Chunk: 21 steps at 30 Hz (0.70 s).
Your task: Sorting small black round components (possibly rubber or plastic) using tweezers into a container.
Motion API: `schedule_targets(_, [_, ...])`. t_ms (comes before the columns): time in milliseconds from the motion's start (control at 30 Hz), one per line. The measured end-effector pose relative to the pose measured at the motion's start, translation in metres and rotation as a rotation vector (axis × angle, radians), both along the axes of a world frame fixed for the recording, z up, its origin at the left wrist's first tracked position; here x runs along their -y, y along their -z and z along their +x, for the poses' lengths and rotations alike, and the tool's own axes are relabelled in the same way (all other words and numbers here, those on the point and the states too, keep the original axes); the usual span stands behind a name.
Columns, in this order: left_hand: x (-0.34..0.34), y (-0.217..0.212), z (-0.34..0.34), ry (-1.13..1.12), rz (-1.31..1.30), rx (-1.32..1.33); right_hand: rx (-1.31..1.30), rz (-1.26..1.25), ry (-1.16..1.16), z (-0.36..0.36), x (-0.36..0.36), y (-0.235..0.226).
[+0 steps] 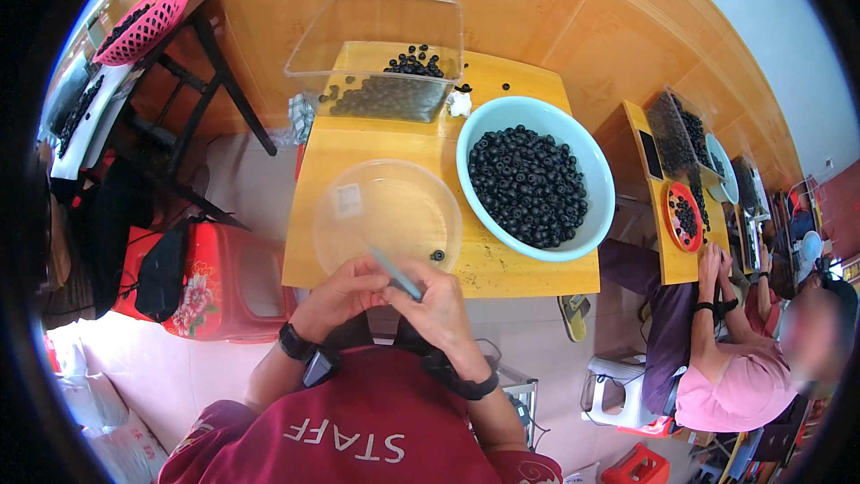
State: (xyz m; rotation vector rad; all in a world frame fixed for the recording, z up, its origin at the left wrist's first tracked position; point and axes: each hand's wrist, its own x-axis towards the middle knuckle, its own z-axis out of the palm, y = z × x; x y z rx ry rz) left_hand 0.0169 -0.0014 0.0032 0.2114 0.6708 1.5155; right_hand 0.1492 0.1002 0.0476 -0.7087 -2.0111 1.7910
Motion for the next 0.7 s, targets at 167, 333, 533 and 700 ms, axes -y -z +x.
schedule_targets(167, [0.001,-0.003,-0.005,-0.074,-0.046,-0.491,0.025,0.25,0.297,0.007,-0.062,0.004])
schedule_targets(333, [0.002,0.007,-0.006,-0.086,-0.079,-0.648,-0.015,0.657,0.602,-0.018,-0.146,-0.03])
schedule_targets(533, [0.001,0.011,-0.002,-0.124,-0.104,-0.851,-0.027,0.585,0.629,-0.007,-0.127,-0.028])
schedule_targets(700, [-0.007,0.018,-0.009,-0.102,-0.1,-1.132,0.07,0.446,0.528,0.024,-0.082,-0.01])
